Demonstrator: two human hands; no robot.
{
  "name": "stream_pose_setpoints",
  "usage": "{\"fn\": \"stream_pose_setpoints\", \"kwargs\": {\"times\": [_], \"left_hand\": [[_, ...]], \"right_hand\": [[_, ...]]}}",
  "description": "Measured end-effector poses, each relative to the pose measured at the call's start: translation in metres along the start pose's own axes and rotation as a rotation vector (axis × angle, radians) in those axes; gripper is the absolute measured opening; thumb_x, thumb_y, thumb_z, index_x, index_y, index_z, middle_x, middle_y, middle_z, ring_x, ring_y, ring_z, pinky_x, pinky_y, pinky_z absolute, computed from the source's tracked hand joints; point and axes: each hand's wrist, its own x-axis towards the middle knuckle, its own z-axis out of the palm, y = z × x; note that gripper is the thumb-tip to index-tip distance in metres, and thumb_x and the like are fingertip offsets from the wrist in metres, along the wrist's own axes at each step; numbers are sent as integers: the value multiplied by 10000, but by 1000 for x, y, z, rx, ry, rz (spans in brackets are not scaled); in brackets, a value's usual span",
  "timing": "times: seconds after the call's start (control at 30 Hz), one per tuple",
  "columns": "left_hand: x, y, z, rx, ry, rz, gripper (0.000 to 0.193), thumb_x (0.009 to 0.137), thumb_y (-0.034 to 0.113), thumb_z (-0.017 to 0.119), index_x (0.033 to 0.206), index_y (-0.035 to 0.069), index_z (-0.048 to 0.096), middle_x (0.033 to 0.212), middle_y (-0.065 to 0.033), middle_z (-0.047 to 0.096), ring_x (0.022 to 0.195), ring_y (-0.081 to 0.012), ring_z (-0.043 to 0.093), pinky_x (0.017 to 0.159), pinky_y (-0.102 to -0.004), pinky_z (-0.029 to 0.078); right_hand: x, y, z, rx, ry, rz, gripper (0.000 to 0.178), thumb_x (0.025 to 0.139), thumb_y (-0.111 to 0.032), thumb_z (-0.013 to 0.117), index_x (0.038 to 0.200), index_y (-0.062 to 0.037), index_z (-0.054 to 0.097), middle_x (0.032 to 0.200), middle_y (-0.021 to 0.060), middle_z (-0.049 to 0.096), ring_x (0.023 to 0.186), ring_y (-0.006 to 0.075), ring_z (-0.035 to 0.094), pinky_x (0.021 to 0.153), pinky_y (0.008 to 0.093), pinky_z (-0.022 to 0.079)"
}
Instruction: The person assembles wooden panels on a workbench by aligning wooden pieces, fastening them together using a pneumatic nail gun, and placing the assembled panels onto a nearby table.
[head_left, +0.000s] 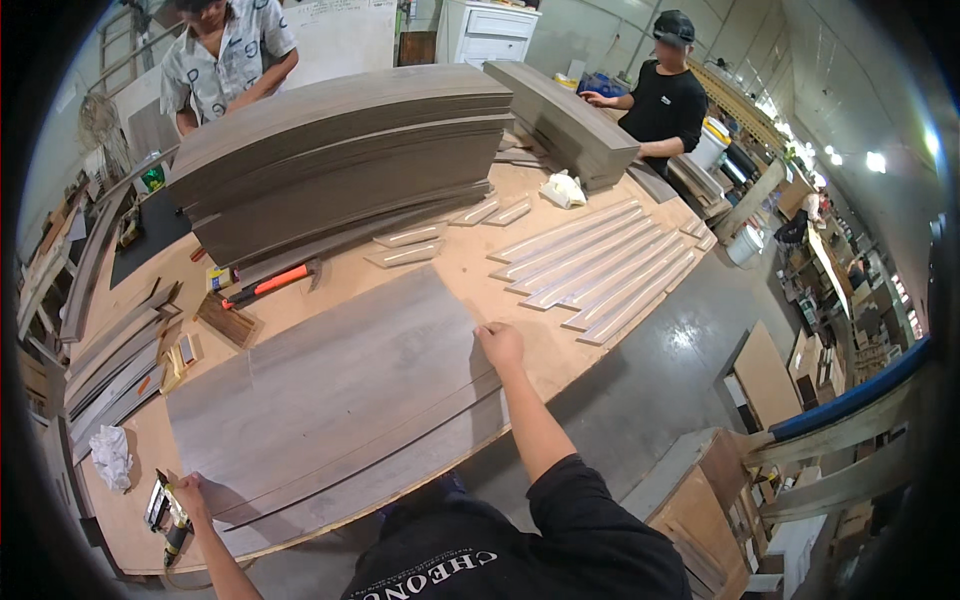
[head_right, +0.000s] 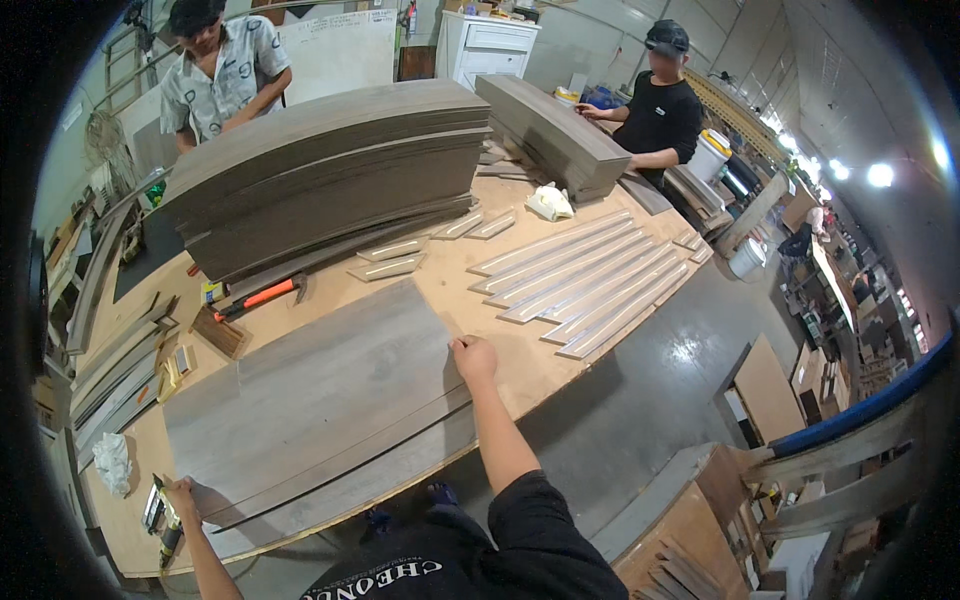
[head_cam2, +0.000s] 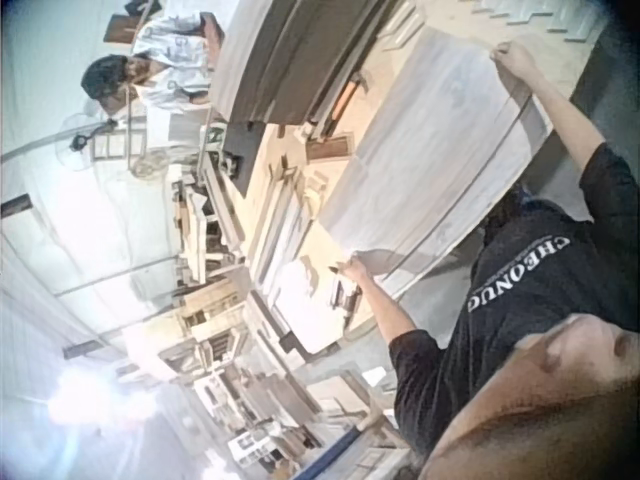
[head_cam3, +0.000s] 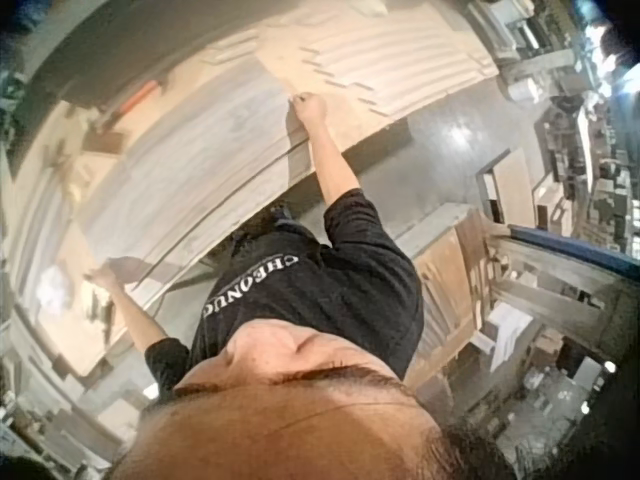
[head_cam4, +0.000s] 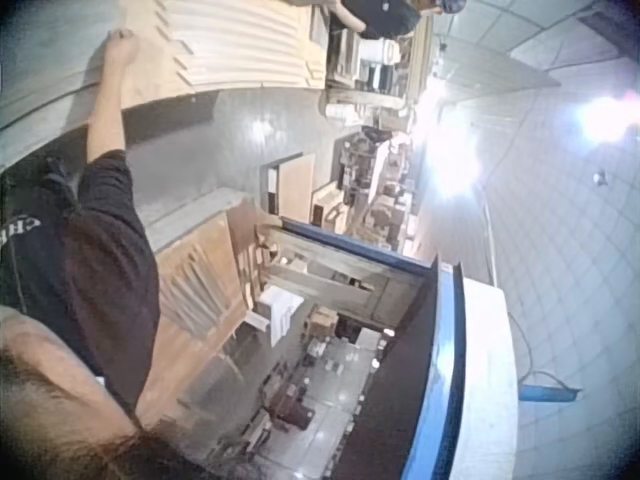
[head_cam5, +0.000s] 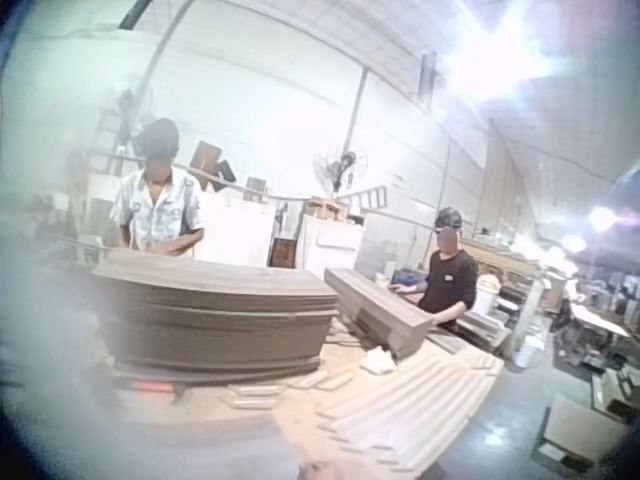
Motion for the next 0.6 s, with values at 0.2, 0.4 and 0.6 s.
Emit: {"fn": "stream_pose_setpoints", "kwargs": {"times": [0.2, 0.4, 0.6], "left_hand": [[7, -24, -2, -59, 126, -5, 120, 841, 10, 594, 735, -42, 617, 640, 15, 455, 628, -106, 417, 604, -275, 368], [-9, 11, 12, -99, 140, 2, 189, 846, 42, 574, 672, -17, 527, 599, 25, 381, 615, -109, 415, 583, -271, 355], [-46, 66, -10, 476, -154, 2, 186, 879, 126, 611, 722, 32, 577, 608, 7, 486, 590, -118, 480, 548, -293, 385]], "right_hand": [[-13, -10, 10, 21, 83, 43, 218, 781, -257, 675, 887, -70, 715, 876, 176, 663, 839, 336, 626, 741, 407, 489], [-13, -3, 5, 0, 128, 15, 237, 791, -272, 664, 893, -64, 712, 914, 173, 658, 825, 345, 624, 748, 400, 492], [-19, 47, -59, 47, -255, -74, 270, 778, -305, 691, 879, -56, 725, 854, 173, 680, 792, 278, 660, 719, 364, 501]]}}
